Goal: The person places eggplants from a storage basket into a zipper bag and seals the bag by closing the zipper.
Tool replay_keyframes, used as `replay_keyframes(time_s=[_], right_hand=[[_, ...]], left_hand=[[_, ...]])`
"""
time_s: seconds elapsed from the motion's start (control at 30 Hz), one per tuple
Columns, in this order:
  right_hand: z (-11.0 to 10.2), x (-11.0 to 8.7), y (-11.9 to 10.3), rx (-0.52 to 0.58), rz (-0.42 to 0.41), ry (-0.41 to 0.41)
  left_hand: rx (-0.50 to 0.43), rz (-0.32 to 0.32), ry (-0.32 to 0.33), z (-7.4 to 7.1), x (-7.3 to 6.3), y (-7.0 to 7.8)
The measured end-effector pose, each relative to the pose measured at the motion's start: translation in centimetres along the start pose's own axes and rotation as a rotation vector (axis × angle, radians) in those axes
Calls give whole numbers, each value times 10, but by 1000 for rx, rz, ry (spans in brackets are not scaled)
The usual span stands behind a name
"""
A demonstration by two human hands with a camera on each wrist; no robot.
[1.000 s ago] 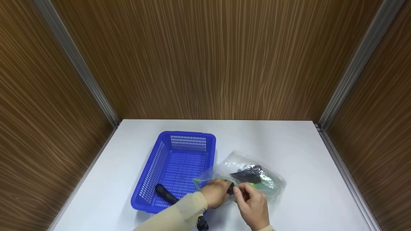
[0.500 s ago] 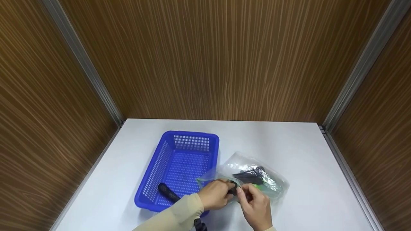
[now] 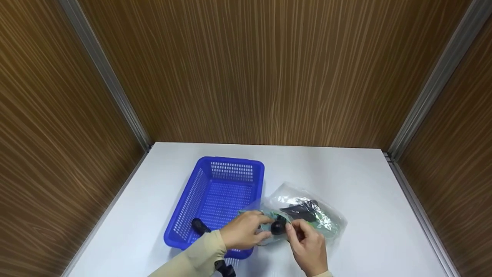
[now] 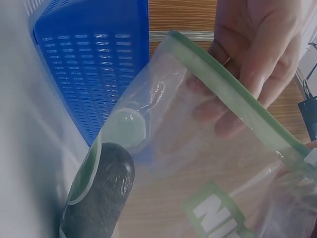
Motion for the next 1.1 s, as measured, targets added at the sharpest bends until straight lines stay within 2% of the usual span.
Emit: replay_keyframes(time_s=[0.2,0.53,0.77,0.97,1.1], right_hand=[[-1,0,1,-1,-13,13],[-2,1,2,-20,11,-5],[-2,1,2,-25,22,0],[-1,-1,6,-32,66,-11],[-1,-1,4,-16,57,-8]], left_hand=[[-111,-42,-15,-18,-9,-19],[-173,-117,3,-41,-24,-61],[-114,-158,22,-54,-35,-87],[-78,-182,9,-59,-44,-105],[-72,-191,-1,-62,-49,-118]])
Point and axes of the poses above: each hand's wrist, its own x-axis towards the middle knuckle, its own z-axis out of the palm, y = z × x, the point moved 9 cm from there along x, towards the middle knuckle, and after that the axes turned 1 degree about x, right-handed, at the moved point
